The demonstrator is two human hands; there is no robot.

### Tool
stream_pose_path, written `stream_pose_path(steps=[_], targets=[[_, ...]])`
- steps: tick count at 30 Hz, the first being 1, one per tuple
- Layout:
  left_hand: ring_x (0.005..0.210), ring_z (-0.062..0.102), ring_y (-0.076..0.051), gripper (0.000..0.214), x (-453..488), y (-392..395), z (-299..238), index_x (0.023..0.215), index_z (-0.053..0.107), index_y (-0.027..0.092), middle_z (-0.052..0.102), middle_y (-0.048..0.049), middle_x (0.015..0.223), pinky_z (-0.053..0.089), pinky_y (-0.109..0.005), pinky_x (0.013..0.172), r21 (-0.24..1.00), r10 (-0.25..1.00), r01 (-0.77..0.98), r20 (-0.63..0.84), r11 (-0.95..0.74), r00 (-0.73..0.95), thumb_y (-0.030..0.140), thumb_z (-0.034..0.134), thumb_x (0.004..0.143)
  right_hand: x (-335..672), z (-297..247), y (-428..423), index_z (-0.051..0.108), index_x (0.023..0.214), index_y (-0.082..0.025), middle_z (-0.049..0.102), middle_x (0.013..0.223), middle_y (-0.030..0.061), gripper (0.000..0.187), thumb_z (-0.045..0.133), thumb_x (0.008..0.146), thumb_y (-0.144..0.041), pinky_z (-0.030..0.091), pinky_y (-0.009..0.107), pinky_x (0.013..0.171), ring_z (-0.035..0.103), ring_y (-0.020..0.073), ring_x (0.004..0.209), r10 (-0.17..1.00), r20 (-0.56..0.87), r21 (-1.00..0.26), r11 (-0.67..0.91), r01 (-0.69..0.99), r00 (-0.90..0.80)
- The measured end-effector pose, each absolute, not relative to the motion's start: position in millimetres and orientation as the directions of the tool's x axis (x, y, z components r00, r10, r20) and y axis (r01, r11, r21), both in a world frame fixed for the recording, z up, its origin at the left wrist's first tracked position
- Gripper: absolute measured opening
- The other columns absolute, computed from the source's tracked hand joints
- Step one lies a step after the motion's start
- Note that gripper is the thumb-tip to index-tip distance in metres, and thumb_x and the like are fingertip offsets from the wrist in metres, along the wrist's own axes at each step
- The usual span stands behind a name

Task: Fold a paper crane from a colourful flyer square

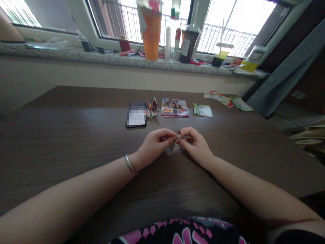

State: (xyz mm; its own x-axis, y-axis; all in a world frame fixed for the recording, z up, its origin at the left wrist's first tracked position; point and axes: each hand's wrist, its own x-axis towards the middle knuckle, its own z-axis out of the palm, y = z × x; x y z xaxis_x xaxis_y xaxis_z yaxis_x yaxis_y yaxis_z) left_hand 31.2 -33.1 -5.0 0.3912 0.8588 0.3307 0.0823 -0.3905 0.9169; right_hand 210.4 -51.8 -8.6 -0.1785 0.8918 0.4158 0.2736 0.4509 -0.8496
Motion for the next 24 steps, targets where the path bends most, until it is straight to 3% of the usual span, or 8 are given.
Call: stream_pose_path(steps=[9,15,24], targets=[[0.074,0.062,-0.01,0.016,31.0,-36.2,-0.5,0.091,0.068,0.015,0.07,-0.0023,0.084,0.05,-0.02,0.067,0.912,0.849,0.11,0.317,-0.395,0.421,0.029,0.06,0.086,209.5,-15.7,-49.2,0.05,0.085,-0.023,0.054,0.073,-0.0024,0.021,0.064,0.08,-0.037,0.043,0.026,0.059,0.051,0.0124,0.063,0.941,0.296,-0.927,0.325,0.19,-0.165],[0.082,0.065,-0.013,0.032,31.5,-40.4,1.6,0.111,0.058,0.018,0.069,-0.0035,0.099,0.052,-0.021,0.068,0.915,0.813,0.127,0.27,-0.384,0.516,0.028,0.065,0.081,210.6,-17.0,-46.1,0.049,0.086,-0.023,0.054,0.07,-0.003,0.021,0.065,0.078,-0.033,0.043,0.026,0.056,0.05,0.0125,0.058,0.963,0.244,-0.946,0.262,0.189,-0.112],[0.075,0.065,-0.012,0.026,31.2,-36.8,-2.3,0.112,0.057,0.02,0.069,-0.002,0.092,0.052,-0.023,0.066,0.84,0.818,0.274,0.295,-0.469,0.494,0.027,0.057,0.088,212.6,-18.8,-43.8,0.046,0.088,-0.025,0.053,0.071,-0.0036,0.023,0.064,0.078,-0.035,0.046,0.027,0.056,0.053,0.0129,0.059,0.965,0.231,-0.94,0.253,0.229,-0.12]])
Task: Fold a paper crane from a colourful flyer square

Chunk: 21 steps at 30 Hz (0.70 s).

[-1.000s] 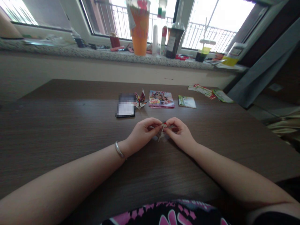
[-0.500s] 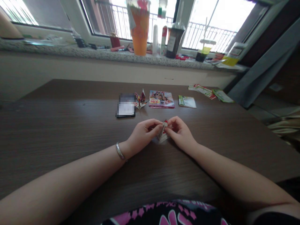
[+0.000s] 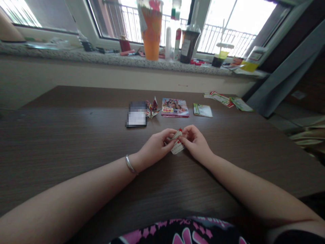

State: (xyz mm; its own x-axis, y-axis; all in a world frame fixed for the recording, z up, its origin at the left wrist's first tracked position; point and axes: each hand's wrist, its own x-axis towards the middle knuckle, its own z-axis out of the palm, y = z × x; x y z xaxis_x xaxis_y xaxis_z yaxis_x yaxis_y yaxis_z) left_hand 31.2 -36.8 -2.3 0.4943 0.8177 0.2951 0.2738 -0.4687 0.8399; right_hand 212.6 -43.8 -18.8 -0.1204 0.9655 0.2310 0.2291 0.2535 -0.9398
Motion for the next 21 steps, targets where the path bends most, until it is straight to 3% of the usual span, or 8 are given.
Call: stream_pose_path(steps=[8,13,17,21], targets=[[0.078,0.067,-0.015,0.03,30,-32,-9,0.117,0.054,0.019,0.07,-0.0043,0.093,0.053,-0.027,0.067,0.898,0.844,0.23,0.229,-0.376,0.485,0.028,0.055,0.089,215,-26,-38,0.042,0.087,-0.025,0.053,0.071,-0.0044,0.027,0.063,0.079,-0.04,0.044,0.026,0.053,0.051,0.0117,0.055,0.966,0.233,-0.932,0.255,0.259,-0.113],[0.064,0.064,-0.013,0.028,31,-28,-12,0.111,0.047,0.02,0.07,-0.0026,0.086,0.049,-0.021,0.052,0.973,0.89,0.105,0.142,-0.207,0.434,0.031,0.057,0.088,217,-25,-39,0.043,0.085,-0.024,0.055,0.071,-0.0046,0.028,0.063,0.079,-0.044,0.042,0.024,0.053,0.05,0.0112,0.055,0.97,0.203,-0.894,0.24,0.379,-0.136],[0.063,0.064,-0.012,0.018,31,-24,-15,0.102,0.05,0.02,0.069,-0.0012,0.083,0.048,-0.021,0.053,0.977,0.893,0.069,0.156,-0.203,0.421,0.031,0.055,0.088,216,-22,-43,0.045,0.083,-0.023,0.053,0.065,-0.006,0.023,0.062,0.081,-0.038,0.04,0.024,0.054,0.05,0.0108,0.055,0.951,0.193,-0.881,0.276,0.384,-0.241],[0.065,0.064,-0.012,0.019,30,-21,-18,0.105,0.051,0.019,0.069,-0.0018,0.086,0.049,-0.022,0.056,0.973,0.888,0.086,0.159,-0.216,0.432,0.03,0.052,0.089,216,-21,-42,0.047,0.081,-0.022,0.052,0.061,-0.0062,0.019,0.06,0.082,-0.036,0.038,0.023,0.053,0.05,0.0107,0.054,0.952,0.165,-0.873,0.264,0.411,-0.26]])
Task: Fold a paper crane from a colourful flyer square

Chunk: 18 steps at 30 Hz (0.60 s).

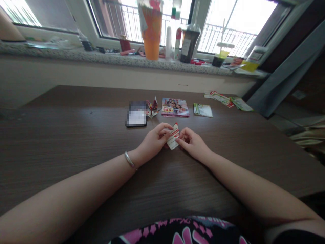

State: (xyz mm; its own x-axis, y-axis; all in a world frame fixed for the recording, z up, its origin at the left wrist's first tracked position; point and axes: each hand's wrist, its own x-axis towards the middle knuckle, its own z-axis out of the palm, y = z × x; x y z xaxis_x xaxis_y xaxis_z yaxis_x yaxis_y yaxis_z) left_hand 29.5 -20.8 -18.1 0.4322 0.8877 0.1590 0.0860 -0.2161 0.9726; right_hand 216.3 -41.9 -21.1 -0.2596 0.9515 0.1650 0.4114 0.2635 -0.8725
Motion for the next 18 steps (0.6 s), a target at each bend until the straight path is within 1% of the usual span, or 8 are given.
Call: stream_pose_path(steps=[3,5,8,10,13,15,16,18], targets=[[0.075,0.066,-0.014,0.023,28,-20,-17,0.107,0.055,0.017,0.069,-0.0038,0.091,0.053,-0.025,0.065,0.952,0.871,0.142,0.18,-0.271,0.457,0.03,0.053,0.088,218,-22,-39,0.049,0.08,-0.021,0.05,0.059,-0.007,0.019,0.062,0.079,-0.035,0.037,0.023,0.052,0.047,0.0104,0.053,0.958,0.151,-0.872,0.244,0.423,-0.242],[0.081,0.066,-0.015,0.025,27,-21,-14,0.109,0.057,0.017,0.07,-0.0048,0.095,0.053,-0.028,0.072,0.918,0.86,0.218,0.199,-0.331,0.47,0.03,0.055,0.088,218,-22,-37,0.05,0.08,-0.021,0.049,0.059,-0.0072,0.017,0.063,0.078,-0.033,0.037,0.023,0.052,0.046,0.0103,0.053,0.961,0.148,-0.872,0.238,0.427,-0.233],[0.09,0.065,-0.018,0.027,25,-21,-9,0.11,0.061,0.019,0.069,-0.005,0.103,0.05,-0.031,0.082,0.803,0.832,0.371,0.257,-0.467,0.491,0.028,0.057,0.085,220,-21,-37,0.055,0.083,-0.021,0.051,0.06,-0.0065,0.013,0.061,0.079,-0.032,0.038,0.023,0.053,0.048,0.0108,0.054,0.96,0.14,-0.839,0.245,0.485,-0.242],[0.099,0.062,-0.021,0.028,23,-21,-7,0.11,0.064,0.02,0.068,-0.0058,0.108,0.047,-0.035,0.09,0.682,0.795,0.462,0.306,-0.567,0.525,0.026,0.06,0.083,220,-19,-38,0.058,0.086,-0.022,0.052,0.06,-0.006,0.012,0.06,0.081,-0.032,0.037,0.023,0.053,0.049,0.0112,0.054,0.958,0.13,-0.782,0.257,0.567,-0.254],[0.099,0.06,-0.023,0.032,22,-20,-7,0.113,0.064,0.02,0.069,-0.0074,0.103,0.044,-0.039,0.092,0.517,0.737,0.542,0.318,-0.662,0.597,0.028,0.059,0.083,221,-15,-39,0.06,0.087,-0.023,0.054,0.061,-0.0055,0.01,0.058,0.082,-0.031,0.033,0.023,0.053,0.05,0.0113,0.055,0.96,0.118,-0.678,0.265,0.686,-0.254],[0.103,0.057,-0.025,0.034,22,-20,-9,0.116,0.064,0.021,0.068,-0.0079,0.105,0.042,-0.042,0.095,0.456,0.727,0.576,0.308,-0.679,0.614,0.031,0.058,0.084,220,-13,-40,0.061,0.085,-0.023,0.055,0.061,-0.0052,0.009,0.058,0.082,-0.031,0.03,0.023,0.052,0.049,0.0111,0.055,0.959,0.12,-0.613,0.275,0.741,-0.257],[0.108,0.055,-0.026,0.035,21,-20,-9,0.117,0.063,0.023,0.067,-0.0076,0.108,0.038,-0.046,0.099,0.437,0.733,0.595,0.301,-0.674,0.609,0.032,0.058,0.084,220,-11,-40,0.061,0.084,-0.023,0.055,0.061,-0.0049,0.009,0.059,0.082,-0.031,0.029,0.023,0.052,0.048,0.011,0.055,0.956,0.128,-0.583,0.286,0.76,-0.263],[0.116,0.049,-0.029,0.037,21,-22,-10,0.12,0.061,0.026,0.065,-0.0061,0.115,0.027,-0.056,0.106,0.412,0.752,0.632,0.285,-0.656,0.595,0.036,0.058,0.084,219,-9,-40,0.061,0.082,-0.022,0.055,0.062,-0.004,0.01,0.059,0.081,-0.032,0.028,0.024,0.052,0.047,0.0112,0.055,0.946,0.152,-0.526,0.323,0.787,-0.287]])
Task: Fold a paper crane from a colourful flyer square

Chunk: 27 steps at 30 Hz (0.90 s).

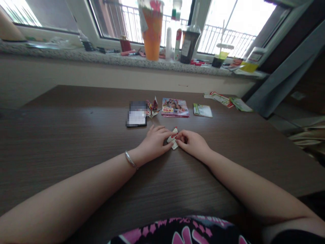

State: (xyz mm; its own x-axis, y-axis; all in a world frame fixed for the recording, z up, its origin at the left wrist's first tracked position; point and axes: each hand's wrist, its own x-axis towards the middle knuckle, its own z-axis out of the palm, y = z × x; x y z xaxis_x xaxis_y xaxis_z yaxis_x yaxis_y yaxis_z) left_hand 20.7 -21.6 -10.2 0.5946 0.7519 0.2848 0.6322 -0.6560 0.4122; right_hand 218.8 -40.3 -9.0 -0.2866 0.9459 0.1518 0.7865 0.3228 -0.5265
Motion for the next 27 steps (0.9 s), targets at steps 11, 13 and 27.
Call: stream_pose_path(steps=[11,13,27], targets=[[0.126,0.041,-0.031,0.052,20,-26,-7,0.131,0.052,0.029,0.053,-0.0081,0.132,0.017,-0.06,0.109,0.336,0.74,0.664,0.207,-0.668,0.64,0.04,0.057,0.081,217,-5,-43,0.058,0.084,-0.022,0.06,0.078,0.0005,0.02,0.066,0.075,-0.037,0.033,0.027,0.061,0.052,0.0159,0.07,0.898,0.223,-0.362,0.438,0.823,-0.38],[0.127,0.039,-0.032,0.055,20,-26,-7,0.133,0.05,0.029,0.051,-0.0082,0.134,0.016,-0.06,0.11,0.324,0.733,0.663,0.201,-0.675,0.649,0.042,0.058,0.08,217,-5,-43,0.058,0.085,-0.022,0.06,0.079,0.0011,0.022,0.067,0.074,-0.039,0.035,0.027,0.063,0.053,0.0167,0.072,0.897,0.215,-0.356,0.44,0.825,-0.385],[0.14,0.024,-0.03,0.067,17,-29,-8,0.147,0.025,0.022,0.023,-0.0082,0.155,0.017,-0.049,0.114,0.139,0.641,0.628,0.089,-0.766,0.762,0.053,0.04,0.09,217,0,-44,0.059,0.088,-0.02,0.06,0.082,0.0016,0.032,0.072,0.07,-0.043,0.038,0.028,0.068,0.055,0.0175,0.076,0.898,0.171,-0.317,0.441,0.84,-0.406]])
